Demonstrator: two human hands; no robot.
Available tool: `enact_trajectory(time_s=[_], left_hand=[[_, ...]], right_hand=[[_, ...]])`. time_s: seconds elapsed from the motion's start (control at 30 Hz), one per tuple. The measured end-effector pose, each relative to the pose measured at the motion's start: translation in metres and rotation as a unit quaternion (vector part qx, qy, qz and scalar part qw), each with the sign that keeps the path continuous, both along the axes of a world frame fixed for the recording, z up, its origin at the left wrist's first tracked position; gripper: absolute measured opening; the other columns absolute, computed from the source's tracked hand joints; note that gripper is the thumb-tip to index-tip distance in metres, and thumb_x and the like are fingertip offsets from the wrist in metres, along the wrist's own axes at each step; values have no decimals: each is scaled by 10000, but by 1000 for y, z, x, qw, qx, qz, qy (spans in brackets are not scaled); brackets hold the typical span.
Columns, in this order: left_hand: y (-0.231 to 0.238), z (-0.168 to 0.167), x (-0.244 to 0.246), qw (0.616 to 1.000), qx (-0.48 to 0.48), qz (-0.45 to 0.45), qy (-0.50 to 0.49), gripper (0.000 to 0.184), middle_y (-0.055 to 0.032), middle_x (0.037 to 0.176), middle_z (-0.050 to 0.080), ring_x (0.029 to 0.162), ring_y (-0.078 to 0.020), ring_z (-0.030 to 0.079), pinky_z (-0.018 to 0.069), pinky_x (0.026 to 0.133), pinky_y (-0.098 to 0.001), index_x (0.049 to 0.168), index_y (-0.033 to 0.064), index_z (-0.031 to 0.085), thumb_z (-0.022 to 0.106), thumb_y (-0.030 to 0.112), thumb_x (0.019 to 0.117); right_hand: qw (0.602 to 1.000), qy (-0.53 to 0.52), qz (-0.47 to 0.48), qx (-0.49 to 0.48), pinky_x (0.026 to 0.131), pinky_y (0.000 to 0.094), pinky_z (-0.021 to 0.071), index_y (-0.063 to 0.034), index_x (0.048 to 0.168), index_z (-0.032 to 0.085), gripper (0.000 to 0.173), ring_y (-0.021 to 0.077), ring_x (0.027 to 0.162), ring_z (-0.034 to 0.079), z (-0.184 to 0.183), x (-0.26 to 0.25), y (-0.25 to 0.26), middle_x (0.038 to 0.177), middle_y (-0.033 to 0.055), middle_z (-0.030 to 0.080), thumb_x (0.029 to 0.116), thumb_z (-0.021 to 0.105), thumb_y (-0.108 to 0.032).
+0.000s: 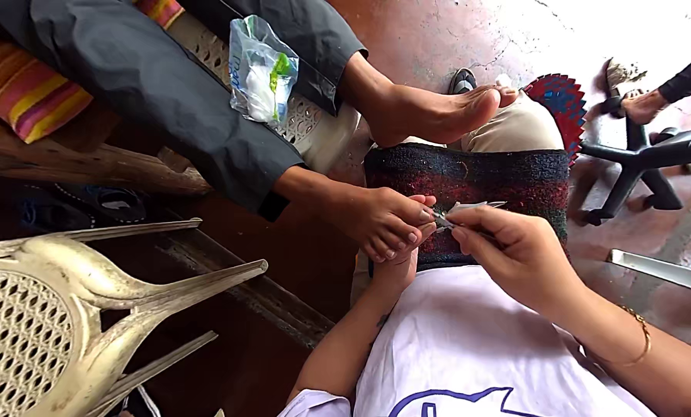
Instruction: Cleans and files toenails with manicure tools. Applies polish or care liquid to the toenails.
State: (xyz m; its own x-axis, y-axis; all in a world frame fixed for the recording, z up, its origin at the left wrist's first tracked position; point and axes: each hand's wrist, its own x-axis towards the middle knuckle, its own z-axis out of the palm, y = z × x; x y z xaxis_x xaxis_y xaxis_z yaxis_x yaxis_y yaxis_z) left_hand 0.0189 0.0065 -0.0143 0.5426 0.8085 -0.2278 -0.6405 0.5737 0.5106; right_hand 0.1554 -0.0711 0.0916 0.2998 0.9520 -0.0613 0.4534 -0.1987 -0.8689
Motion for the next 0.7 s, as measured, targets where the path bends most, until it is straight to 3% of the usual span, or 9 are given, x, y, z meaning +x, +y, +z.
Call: enact_trajectory(time_s=[0.1,0.2,0.4,0.7], left_hand=[[1,-2,3,1000,-3,10,8,292,-79,1032,757,1019,-167,724,587,904,-303,1078,52,747,796,-21,799],[1,-3,4,1000,-6,18,6,311,-80,1013,758,998,-166,731,596,890,-304,1083,44,744,806,-25,786],[2,-5,4,1000,10,17,7,273,-78,1029,756,1040,-171,721,586,913,-301,1048,54,751,815,0,787],[2,-6,3,1000,9,16,17,313,-69,1030,755,1016,-162,726,595,898,-307,1082,59,746,808,-18,785]], right_hand=[[1000,-10,-2,-23,583,93,452,-88,1227,705,265,-70,638,540,-3,-7,-7,774,-69,646,1039,558,-203],[1000,20,-14,-9,572,92,455,-61,1155,704,221,-59,624,543,-7,-13,-5,754,-58,635,1044,548,-173],[997,61,-34,-22,529,96,451,-71,1150,688,192,-52,584,546,-6,-16,0,740,-65,647,1040,545,-138],[997,40,-15,-64,493,105,439,-121,1082,689,167,-54,548,530,2,-13,10,682,-84,607,1037,531,-152]])
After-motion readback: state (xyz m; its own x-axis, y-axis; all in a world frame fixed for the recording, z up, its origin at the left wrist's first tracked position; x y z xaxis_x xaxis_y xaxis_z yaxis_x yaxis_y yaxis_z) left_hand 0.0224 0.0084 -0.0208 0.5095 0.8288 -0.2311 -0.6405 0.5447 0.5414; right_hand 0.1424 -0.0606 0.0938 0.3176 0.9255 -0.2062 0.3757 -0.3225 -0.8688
